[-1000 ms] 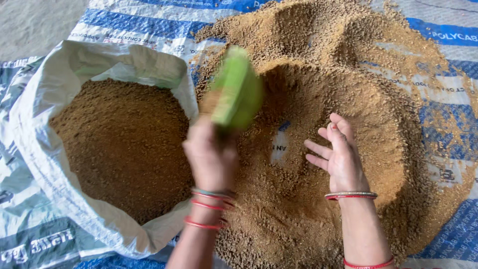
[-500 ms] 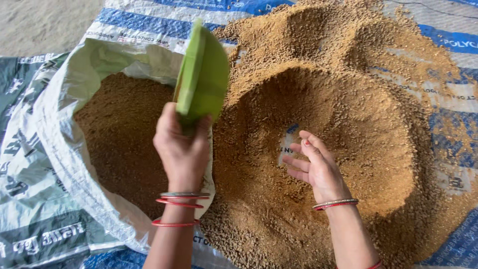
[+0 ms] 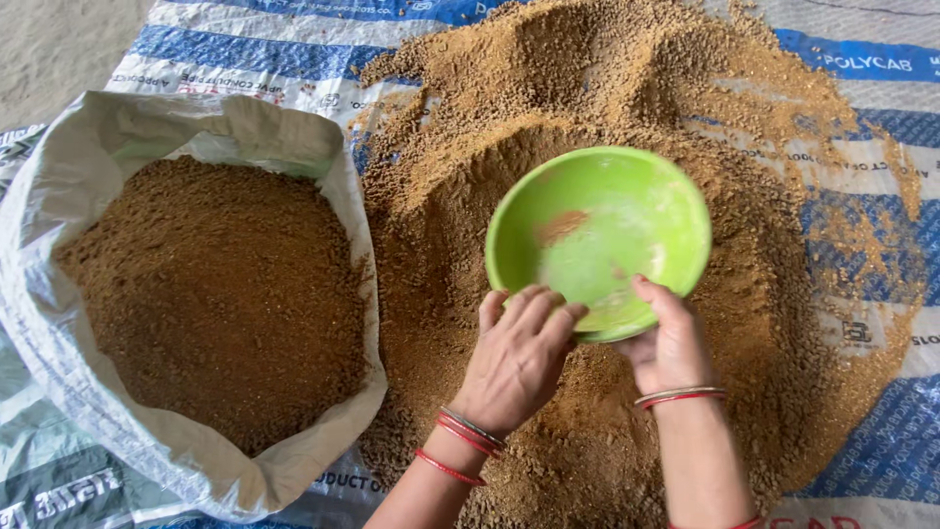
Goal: The person repeatedly scoops brown grain-like material from a large pile on a tarp using a green plastic bowl and pours it into a white sack. The action is repeated multiple times to transfer the material from the pile into the sack.
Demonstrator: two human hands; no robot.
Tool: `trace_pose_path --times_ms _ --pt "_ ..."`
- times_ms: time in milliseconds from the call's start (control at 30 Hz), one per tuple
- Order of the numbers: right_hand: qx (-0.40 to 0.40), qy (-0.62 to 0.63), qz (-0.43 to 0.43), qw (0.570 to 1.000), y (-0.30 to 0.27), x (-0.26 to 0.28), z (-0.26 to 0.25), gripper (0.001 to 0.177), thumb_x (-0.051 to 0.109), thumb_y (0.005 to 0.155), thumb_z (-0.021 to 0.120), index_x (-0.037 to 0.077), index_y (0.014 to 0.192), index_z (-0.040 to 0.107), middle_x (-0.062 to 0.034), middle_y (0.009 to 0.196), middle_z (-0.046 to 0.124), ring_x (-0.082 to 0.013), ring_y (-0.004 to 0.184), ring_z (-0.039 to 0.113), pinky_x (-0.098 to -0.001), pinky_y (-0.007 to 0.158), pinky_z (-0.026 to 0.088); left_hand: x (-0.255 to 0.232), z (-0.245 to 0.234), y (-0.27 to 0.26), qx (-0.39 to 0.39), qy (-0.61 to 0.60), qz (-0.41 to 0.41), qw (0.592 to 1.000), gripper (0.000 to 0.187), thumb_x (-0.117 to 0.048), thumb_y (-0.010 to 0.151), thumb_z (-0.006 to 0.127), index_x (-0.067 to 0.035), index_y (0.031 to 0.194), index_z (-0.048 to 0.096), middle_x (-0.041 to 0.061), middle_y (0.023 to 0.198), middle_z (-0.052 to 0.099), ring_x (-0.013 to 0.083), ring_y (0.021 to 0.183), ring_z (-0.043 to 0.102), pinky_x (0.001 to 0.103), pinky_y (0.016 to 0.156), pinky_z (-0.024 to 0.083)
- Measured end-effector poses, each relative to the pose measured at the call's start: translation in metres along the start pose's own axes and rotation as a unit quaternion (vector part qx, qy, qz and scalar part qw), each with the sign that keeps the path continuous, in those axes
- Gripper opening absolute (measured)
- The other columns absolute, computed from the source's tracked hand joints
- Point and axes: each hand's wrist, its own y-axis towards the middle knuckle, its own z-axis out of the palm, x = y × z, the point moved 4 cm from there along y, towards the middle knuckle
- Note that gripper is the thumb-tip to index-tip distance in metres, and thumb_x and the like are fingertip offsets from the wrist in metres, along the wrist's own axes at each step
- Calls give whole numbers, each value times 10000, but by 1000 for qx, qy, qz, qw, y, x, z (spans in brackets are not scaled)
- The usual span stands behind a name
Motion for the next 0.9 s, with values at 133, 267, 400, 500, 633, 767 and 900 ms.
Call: trace_pose_path --times_ms 133,267,400,500,633,767,900 --pt "-107 -138 -176 969 12 34 -38 755 42 730 623 56 1468 464 -161 1385 597 -308 1304 611 -501 1087 517 40 9 -9 13 -33 -73 997 579 -126 830 742 -47 1367 539 223 1383 591 356 1374 459 521 1133 358" --pt "-182 -397 -360 825 -4 67 -56 821 -45 783 598 -2 1563 346 -255 1467 518 -379 1375 569 -485 1181 442 94 7 -31 27 8 -166 986 659 -191 885 711 -15 1467 457 244 1501 485 374 1439 396 498 1175 328" --pt "-224 -567 -294 736 -8 64 -44 809 -24 786 678 41 1532 369 -283 1430 461 -428 1212 601 -512 1001 543 130 15 -58 84 33 -248 964 669 -323 953 631 -26 1506 401 220 1532 439 370 1460 365 480 1194 320" --pt "-164 -641 -251 707 -9 54 -24 823 47 779 732 60 1502 340 -295 1387 453 -442 1067 646 -518 867 599 135 29 -75 127 30 -287 949 681 -417 985 549 -48 1524 355 206 1563 389 362 1472 324 489 1188 274" --pt "-90 -667 -245 698 -9 51 -8 848 105 775 727 58 1497 285 -308 1355 490 -449 999 673 -532 804 609 130 44 -87 167 17 -320 933 716 -519 1012 423 -67 1557 317 203 1589 359 339 1485 316 484 1209 276" --pt "-44 -704 -200 680 -4 57 -10 848 146 774 691 108 1519 287 -289 1339 536 -462 1043 672 -530 889 593 129 47 -88 192 -42 -371 907 757 -573 976 385 -115 1570 286 175 1618 300 327 1484 289 505 1187 262" --pt "10 -700 -202 685 -3 59 -20 749 160 790 606 59 1484 345 -290 1274 588 -451 1069 666 -542 891 579 126 48 -92 158 -107 -431 882 763 -576 943 418 -139 1562 325 146 1610 340 317 1476 345 502 1182 304"
